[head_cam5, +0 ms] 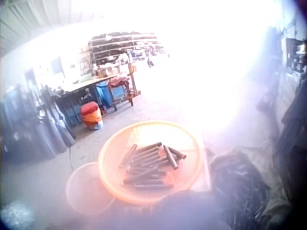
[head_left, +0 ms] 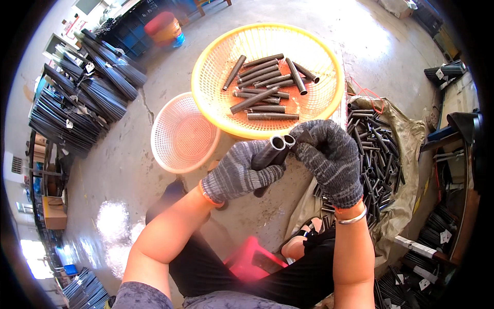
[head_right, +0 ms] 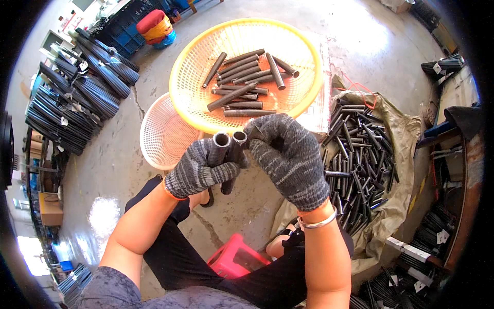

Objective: The person picks up metal pipes from a pile on the floor, rubs the ends of the pipes with a small square of abrasive material, and places them into an orange basket.

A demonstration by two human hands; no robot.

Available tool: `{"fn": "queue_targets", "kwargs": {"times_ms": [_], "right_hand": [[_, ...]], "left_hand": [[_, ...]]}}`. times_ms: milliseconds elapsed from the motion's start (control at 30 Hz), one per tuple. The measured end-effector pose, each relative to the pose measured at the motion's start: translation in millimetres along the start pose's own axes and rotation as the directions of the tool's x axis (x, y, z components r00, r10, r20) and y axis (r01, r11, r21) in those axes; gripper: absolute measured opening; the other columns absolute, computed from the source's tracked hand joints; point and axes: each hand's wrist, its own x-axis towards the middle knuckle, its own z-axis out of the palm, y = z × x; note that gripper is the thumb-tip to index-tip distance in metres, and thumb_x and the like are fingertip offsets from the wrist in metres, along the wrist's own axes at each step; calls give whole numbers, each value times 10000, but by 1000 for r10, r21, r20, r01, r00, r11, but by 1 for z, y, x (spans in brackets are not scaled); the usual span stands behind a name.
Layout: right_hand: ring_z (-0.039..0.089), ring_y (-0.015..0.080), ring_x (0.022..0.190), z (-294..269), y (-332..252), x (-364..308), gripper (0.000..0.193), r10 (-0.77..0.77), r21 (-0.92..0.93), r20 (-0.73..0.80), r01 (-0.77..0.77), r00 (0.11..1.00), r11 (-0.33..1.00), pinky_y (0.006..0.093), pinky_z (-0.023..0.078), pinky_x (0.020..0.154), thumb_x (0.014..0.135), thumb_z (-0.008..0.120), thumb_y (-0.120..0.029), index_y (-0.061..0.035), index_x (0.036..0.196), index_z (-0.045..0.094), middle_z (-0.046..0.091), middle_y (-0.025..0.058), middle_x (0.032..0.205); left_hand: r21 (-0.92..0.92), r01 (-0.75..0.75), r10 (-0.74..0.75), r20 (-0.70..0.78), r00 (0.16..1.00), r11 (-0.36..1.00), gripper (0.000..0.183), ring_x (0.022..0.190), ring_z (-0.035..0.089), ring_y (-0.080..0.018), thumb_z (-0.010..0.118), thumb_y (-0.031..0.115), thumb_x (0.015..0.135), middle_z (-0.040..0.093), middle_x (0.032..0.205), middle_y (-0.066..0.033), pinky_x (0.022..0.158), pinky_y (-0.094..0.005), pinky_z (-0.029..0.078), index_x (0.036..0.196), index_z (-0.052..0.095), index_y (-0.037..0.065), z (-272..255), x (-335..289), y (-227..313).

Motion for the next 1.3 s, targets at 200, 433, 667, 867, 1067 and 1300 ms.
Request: {"fn": "queue_targets", "kwargs": {"times_ms": [200, 433, 667, 867, 1067, 1300], "right_hand": [[595, 125, 863, -5, 2, -9, 171, -72, -73, 5, 73, 997, 995, 276, 495, 791, 771, 661, 55, 0, 918, 594, 648, 69, 959], [615, 146, 785, -7, 7, -14, 207, -229, -179, -78, 212, 970, 961, 277, 501, 740, 754, 665, 44, -20, 949, 639, 660, 71, 883], [597, 138, 676, -3, -9, -19, 206, -225, -351, -148, 162, 963, 922, 277, 499, 657, 738, 687, 27, -33, 935, 670, 649, 66, 794], [605, 159, 658, 2, 8, -22, 188, -121, -247, -225, 63, 967, 967, 285, 496, 639, 742, 674, 30, -32, 919, 672, 642, 83, 759], [616, 176, 670, 0, 5, -19, 177, -65, -246, -166, 23, 984, 969, 291, 494, 645, 735, 655, 34, -34, 898, 665, 646, 88, 760], [608, 197, 670, 2, -2, -17, 137, -170, -355, -107, 122, 980, 927, 303, 486, 642, 734, 662, 24, -31, 858, 644, 625, 92, 740]], "left_hand": [[27, -110, 113, -179, 977, 994, 337, 646, 565, -68, 805, 66, 727, 619, 764, 2, 571, -246, 484, 1017, 643, 11, 9, 2, -1], [287, -215, 268, -162, 950, 934, 391, 669, 571, -74, 813, 62, 709, 595, 778, 20, 567, -245, 484, 1059, 643, 23, 17, 11, -9], [676, -519, 722, -29, 691, 524, 416, 761, 649, -220, 787, 118, 707, 661, 872, -112, 692, -325, 517, 1084, 639, 20, 15, 21, -12], [827, -387, 728, -38, 684, 407, 312, 784, 649, -312, 724, 101, 727, 651, 853, -149, 694, -378, 521, 1019, 646, 23, 29, 16, -8], [836, -389, 711, -1, 703, 386, 286, 778, 636, -331, 711, 101, 742, 649, 863, -155, 693, -387, 517, 1008, 641, 24, 29, 14, -15], [520, -419, 540, -98, 836, 744, 252, 864, 638, -250, 699, 111, 812, 637, 899, -142, 760, -346, 500, 1038, 624, 26, 21, 11, -10]]}}
